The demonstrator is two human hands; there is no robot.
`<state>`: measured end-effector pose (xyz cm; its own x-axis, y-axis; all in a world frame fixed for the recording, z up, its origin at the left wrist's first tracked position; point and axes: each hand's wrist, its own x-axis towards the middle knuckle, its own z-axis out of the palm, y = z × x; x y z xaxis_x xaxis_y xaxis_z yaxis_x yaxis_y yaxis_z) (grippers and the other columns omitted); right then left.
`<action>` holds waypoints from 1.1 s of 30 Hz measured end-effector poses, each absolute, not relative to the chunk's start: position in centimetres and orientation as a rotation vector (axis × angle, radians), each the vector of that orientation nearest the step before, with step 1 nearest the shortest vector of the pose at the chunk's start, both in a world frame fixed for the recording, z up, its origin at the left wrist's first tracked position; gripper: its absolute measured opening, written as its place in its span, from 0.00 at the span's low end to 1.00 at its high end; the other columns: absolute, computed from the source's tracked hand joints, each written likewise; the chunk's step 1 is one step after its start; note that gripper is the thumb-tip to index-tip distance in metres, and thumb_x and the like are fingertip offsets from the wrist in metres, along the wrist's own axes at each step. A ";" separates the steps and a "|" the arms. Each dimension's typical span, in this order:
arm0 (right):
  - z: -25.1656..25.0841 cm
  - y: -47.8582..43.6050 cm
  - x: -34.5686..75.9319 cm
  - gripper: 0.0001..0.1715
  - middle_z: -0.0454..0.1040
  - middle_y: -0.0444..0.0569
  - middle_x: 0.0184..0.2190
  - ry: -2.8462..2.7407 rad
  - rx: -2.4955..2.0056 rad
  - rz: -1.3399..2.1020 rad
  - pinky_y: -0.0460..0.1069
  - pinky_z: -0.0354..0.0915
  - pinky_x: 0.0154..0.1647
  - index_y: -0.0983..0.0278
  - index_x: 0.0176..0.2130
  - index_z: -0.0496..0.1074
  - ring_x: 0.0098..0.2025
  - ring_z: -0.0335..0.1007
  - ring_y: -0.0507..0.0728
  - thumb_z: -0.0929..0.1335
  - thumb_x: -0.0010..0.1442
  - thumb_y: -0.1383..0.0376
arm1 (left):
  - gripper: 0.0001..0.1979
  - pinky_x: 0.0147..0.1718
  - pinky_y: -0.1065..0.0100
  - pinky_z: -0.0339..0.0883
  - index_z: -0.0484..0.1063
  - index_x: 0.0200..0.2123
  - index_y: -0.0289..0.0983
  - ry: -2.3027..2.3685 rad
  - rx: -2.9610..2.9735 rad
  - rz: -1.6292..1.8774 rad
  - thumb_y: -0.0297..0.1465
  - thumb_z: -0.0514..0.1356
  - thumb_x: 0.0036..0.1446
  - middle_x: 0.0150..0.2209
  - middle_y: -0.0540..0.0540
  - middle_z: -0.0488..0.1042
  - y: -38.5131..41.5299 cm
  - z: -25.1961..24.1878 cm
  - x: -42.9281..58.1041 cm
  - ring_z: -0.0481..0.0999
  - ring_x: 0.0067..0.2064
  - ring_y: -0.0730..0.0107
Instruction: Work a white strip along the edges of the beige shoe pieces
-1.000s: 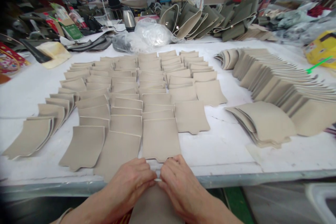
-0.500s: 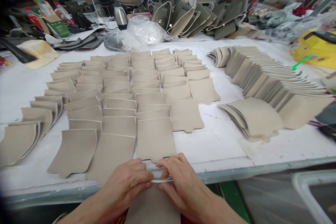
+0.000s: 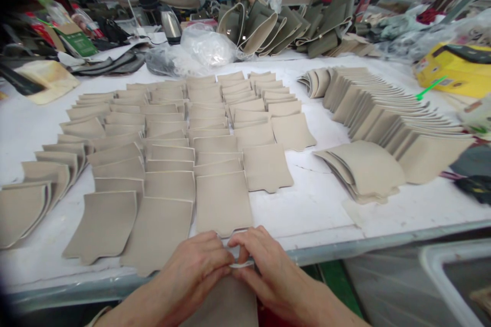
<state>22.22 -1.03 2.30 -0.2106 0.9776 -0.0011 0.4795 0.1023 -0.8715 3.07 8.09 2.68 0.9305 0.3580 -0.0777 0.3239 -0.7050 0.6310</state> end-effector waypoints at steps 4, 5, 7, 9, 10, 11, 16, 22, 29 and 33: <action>2.4 -1.4 23.0 0.21 0.68 0.45 0.41 -1.778 -1.431 1.044 0.51 0.61 0.46 0.57 0.52 0.63 0.43 0.63 0.57 0.65 0.62 0.76 | 0.08 0.33 0.67 0.57 0.70 0.29 0.38 0.479 2.400 0.189 0.23 0.55 0.60 0.30 0.50 0.75 7.9 2.4 3.3 0.70 0.33 0.68; 2.4 -1.5 23.1 0.21 0.68 0.45 0.40 -1.782 -1.427 1.047 0.50 0.61 0.46 0.57 0.52 0.62 0.43 0.63 0.56 0.65 0.63 0.75 | 0.08 0.33 0.68 0.57 0.70 0.29 0.38 0.475 2.394 0.214 0.23 0.55 0.60 0.29 0.50 0.74 7.9 2.4 3.3 0.69 0.32 0.68; 2.4 -1.7 23.4 0.19 0.67 0.44 0.40 -1.795 -1.405 1.060 0.49 0.60 0.46 0.56 0.52 0.62 0.43 0.63 0.56 0.65 0.65 0.74 | 0.09 0.32 0.68 0.57 0.69 0.28 0.38 0.462 2.403 0.246 0.22 0.55 0.59 0.28 0.50 0.73 7.9 2.3 3.3 0.69 0.32 0.69; 2.3 -1.8 23.4 0.15 0.67 0.44 0.40 -1.801 -1.389 1.087 0.48 0.60 0.45 0.56 0.51 0.63 0.42 0.63 0.55 0.64 0.67 0.72 | 0.10 0.32 0.68 0.56 0.67 0.26 0.37 0.452 2.414 0.249 0.23 0.54 0.59 0.28 0.50 0.73 7.9 2.1 3.3 0.68 0.31 0.69; 2.2 -1.8 23.3 0.14 0.67 0.44 0.40 -1.798 -1.387 1.106 0.47 0.60 0.44 0.56 0.50 0.63 0.42 0.63 0.54 0.64 0.67 0.71 | 0.10 0.32 0.67 0.56 0.67 0.26 0.37 0.455 2.413 0.244 0.23 0.54 0.60 0.27 0.50 0.73 7.9 2.0 3.3 0.68 0.31 0.69; 2.1 -1.8 23.3 0.13 0.67 0.43 0.40 -1.789 -1.388 1.126 0.47 0.60 0.44 0.57 0.50 0.64 0.41 0.64 0.54 0.64 0.67 0.71 | 0.11 0.32 0.67 0.56 0.66 0.25 0.37 0.461 2.404 0.242 0.23 0.54 0.60 0.27 0.51 0.72 7.9 1.9 3.3 0.68 0.31 0.69; 2.0 -1.3 23.5 0.13 0.69 0.42 0.39 -1.750 -1.374 1.171 0.45 0.61 0.44 0.56 0.52 0.64 0.41 0.66 0.53 0.65 0.69 0.68 | 0.11 0.33 0.69 0.56 0.67 0.25 0.37 0.505 2.335 0.197 0.22 0.57 0.59 0.27 0.52 0.72 8.1 2.3 3.3 0.69 0.32 0.70; 2.0 -1.3 24.0 0.09 0.73 0.43 0.38 -1.608 -1.453 1.102 0.44 0.63 0.42 0.58 0.46 0.69 0.40 0.70 0.52 0.60 0.71 0.65 | 0.09 0.33 0.70 0.58 0.72 0.27 0.38 0.574 2.291 0.199 0.22 0.58 0.59 0.28 0.50 0.74 8.5 3.1 3.3 0.71 0.33 0.69; 2.0 -1.7 23.9 0.07 0.75 0.45 0.41 -1.736 -1.500 1.049 0.45 0.62 0.45 0.59 0.47 0.71 0.44 0.70 0.54 0.65 0.69 0.63 | 0.08 0.34 0.71 0.60 0.74 0.29 0.38 0.622 2.233 0.172 0.22 0.59 0.58 0.29 0.50 0.75 8.5 3.1 3.1 0.72 0.35 0.69; 1.9 -1.2 23.2 0.08 0.74 0.45 0.35 -1.793 -1.504 1.082 0.45 0.61 0.41 0.61 0.40 0.73 0.38 0.70 0.54 0.65 0.69 0.62 | 0.08 0.35 0.71 0.61 0.73 0.31 0.39 0.626 2.225 0.126 0.23 0.58 0.60 0.31 0.51 0.75 8.3 3.0 3.1 0.72 0.36 0.69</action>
